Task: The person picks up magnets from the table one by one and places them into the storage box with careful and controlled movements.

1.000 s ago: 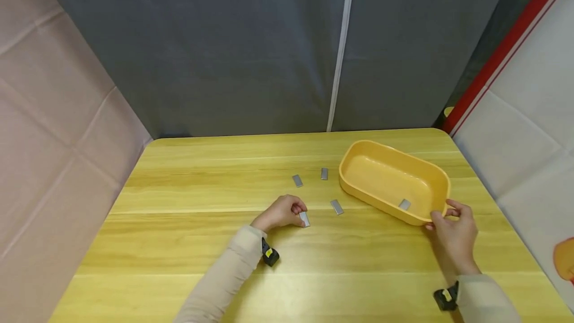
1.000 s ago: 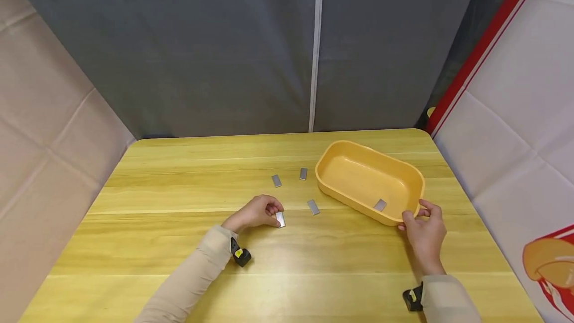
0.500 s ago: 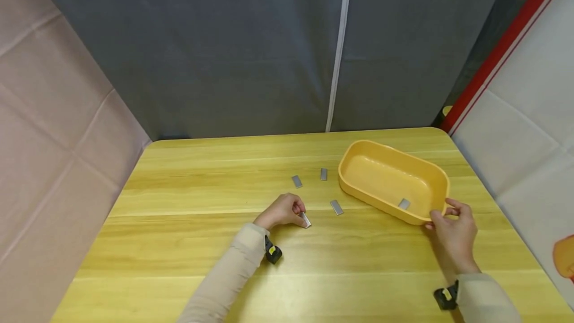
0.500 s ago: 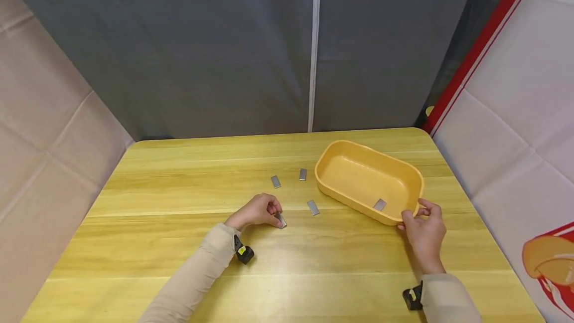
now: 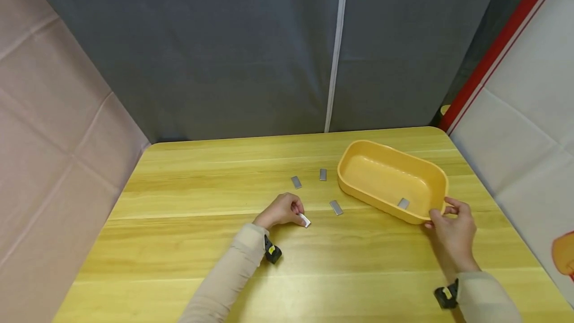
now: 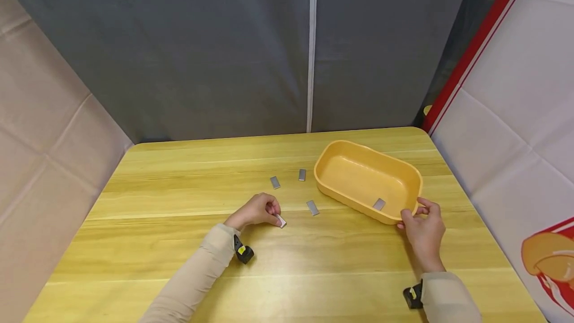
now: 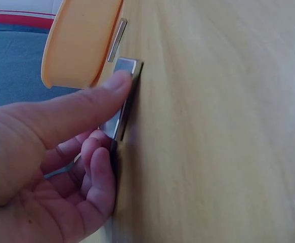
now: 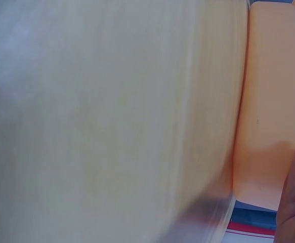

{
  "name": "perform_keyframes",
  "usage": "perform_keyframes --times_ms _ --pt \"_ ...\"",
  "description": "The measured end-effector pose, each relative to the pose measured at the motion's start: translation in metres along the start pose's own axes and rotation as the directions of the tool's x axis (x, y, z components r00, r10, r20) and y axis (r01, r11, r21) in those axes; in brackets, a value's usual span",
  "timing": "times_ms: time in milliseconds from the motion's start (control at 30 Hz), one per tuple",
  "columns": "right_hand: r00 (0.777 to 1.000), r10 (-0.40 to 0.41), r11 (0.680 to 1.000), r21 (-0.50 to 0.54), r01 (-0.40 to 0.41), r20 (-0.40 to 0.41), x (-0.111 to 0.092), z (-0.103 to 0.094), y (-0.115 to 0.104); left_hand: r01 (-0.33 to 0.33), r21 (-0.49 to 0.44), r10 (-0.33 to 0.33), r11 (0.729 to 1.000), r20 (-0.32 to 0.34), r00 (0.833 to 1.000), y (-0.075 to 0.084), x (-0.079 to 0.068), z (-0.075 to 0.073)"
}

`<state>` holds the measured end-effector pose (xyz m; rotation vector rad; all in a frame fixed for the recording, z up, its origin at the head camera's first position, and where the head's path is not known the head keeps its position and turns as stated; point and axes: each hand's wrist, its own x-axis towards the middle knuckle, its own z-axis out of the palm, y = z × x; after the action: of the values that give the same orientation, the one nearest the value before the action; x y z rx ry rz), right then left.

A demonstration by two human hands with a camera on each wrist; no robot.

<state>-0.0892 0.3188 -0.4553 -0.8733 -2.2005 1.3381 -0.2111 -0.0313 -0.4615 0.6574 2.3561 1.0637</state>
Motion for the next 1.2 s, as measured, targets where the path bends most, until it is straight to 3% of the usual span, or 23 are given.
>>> perform_keyframes --times_ms 333,533,733,1200 --pt "1.0 0.003 1.0 0.004 -0.003 0.013 -0.0005 -0.0003 0.0 0.006 -0.026 -0.006 1.0 0.0 1.0 0.0002 -0.0026 0.0014" --pt "1.0 0.005 1.0 -0.003 -0.005 0.014 -0.0009 -0.001 -0.0012 -0.04 0.022 0.04 0.999 -0.032 0.999 0.0003 -0.0039 0.0029" --pt "1.0 0.006 1.0 -0.003 -0.006 0.02 -0.0012 -0.0014 -0.0022 -0.059 0.067 0.06 0.996 -0.019 0.998 0.0023 -0.0053 0.0021" --pt "1.0 0.013 1.0 0.013 -0.013 0.021 -0.0008 -0.0021 -0.0019 -0.04 0.105 0.043 0.994 -0.022 0.999 0.0088 -0.0023 0.003"
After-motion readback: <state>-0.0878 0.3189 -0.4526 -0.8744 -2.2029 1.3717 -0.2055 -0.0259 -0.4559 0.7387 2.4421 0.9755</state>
